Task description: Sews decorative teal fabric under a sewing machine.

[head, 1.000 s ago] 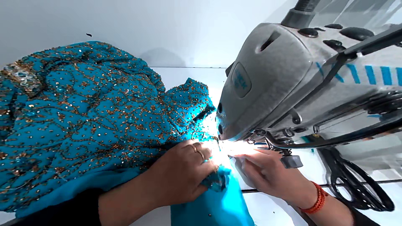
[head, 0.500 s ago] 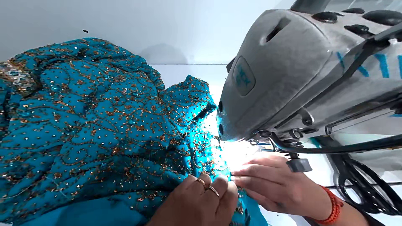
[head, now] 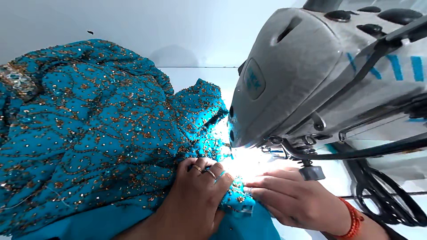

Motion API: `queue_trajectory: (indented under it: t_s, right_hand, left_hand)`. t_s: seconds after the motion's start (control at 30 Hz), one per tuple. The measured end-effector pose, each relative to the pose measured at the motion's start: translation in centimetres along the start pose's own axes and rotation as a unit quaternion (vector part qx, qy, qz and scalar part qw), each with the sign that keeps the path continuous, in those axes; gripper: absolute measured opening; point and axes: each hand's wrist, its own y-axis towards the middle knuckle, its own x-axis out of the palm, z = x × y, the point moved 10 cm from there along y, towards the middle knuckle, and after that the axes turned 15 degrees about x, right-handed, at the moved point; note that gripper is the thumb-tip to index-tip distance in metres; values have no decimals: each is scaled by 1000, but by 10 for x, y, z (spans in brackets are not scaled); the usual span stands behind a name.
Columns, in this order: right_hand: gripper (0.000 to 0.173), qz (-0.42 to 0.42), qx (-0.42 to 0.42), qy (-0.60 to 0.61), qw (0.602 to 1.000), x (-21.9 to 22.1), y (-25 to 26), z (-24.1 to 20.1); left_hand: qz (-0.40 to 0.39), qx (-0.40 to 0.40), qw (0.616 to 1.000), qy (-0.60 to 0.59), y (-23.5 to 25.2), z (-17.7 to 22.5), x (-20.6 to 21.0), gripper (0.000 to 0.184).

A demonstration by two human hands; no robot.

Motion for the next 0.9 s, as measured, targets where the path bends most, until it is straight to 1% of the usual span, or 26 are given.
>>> queue_trajectory:
  t_s: [0.13,0.2,0.3,0.4,0.63,0.7,0.73,0.8,0.83,0.87,0.9]
  right_hand:
    - [20,8,17,4,1000,0,0,1]
    - [19,9,22,5,1000,1,1,1]
    - [19,2,26,17,1000,5,1,0]
    - [19,5,19,25,1000,5,2,-1]
    - [23,-9,32,50,998,7,2,4]
    - [26,-17,50,74,996,7,1,9]
    - [26,-15,68,87,994,6,0,13]
    - [25,5,105,101,989,0,-1,24]
    - [24,18,124,102,987,-4,-2,30]
    - [23,29,138,101,985,-7,-2,35]
    - [22,37,145,99,984,-10,-3,38]
  left_hand:
    - [-14,25,999,-26,0,-3,2,47]
    - [-36,51,998,-26,-1,-6,3,50]
    - [-59,104,992,-27,-3,-7,5,58]
    - [-74,143,986,-32,-3,-3,6,59]
    - [-80,150,984,-55,-2,-2,8,60]
    - [-74,150,985,-50,-1,-2,7,57]
    - [-59,151,986,-48,-1,-1,5,52]
    - [-23,137,988,-70,0,-4,0,42]
    - [-2,111,988,-104,0,-9,-4,38]
    - [18,63,985,-160,-1,-18,-7,36]
    - [46,-8,972,-232,-4,-30,-9,34]
